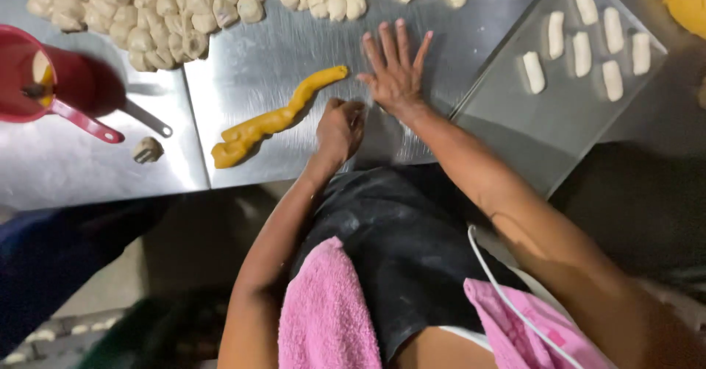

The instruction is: Rolling and portioning dough pieces onto a baking tray in a bakery production area.

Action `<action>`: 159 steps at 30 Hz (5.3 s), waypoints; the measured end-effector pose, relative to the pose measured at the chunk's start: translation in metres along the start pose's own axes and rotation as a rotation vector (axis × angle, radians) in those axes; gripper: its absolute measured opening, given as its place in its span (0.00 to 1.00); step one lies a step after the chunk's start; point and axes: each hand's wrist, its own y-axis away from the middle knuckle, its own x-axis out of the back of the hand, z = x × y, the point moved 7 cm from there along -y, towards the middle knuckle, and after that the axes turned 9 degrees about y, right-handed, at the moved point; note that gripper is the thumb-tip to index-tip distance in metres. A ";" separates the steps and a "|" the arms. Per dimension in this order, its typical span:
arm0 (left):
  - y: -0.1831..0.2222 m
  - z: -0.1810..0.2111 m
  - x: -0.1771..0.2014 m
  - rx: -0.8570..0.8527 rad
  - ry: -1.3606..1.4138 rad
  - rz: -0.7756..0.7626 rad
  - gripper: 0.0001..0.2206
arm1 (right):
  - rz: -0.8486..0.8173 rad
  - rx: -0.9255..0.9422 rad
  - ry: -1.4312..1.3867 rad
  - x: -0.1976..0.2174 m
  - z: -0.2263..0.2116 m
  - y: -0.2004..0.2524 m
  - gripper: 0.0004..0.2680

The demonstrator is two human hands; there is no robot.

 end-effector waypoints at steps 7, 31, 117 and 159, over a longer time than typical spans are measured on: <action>-0.060 0.044 -0.022 -0.305 -0.031 -0.079 0.09 | -0.076 -0.056 -0.465 -0.030 0.065 0.025 0.15; -0.074 0.028 -0.067 -0.155 -0.234 -0.158 0.20 | -0.144 -0.219 -0.480 -0.012 0.062 0.053 0.11; -0.049 0.140 -0.117 -0.313 0.044 -0.477 0.08 | 0.302 -0.998 -2.113 0.072 0.190 0.225 0.14; -0.099 0.189 -0.156 -0.579 -0.314 -0.312 0.18 | 0.290 -0.687 -0.376 0.086 0.211 0.151 0.11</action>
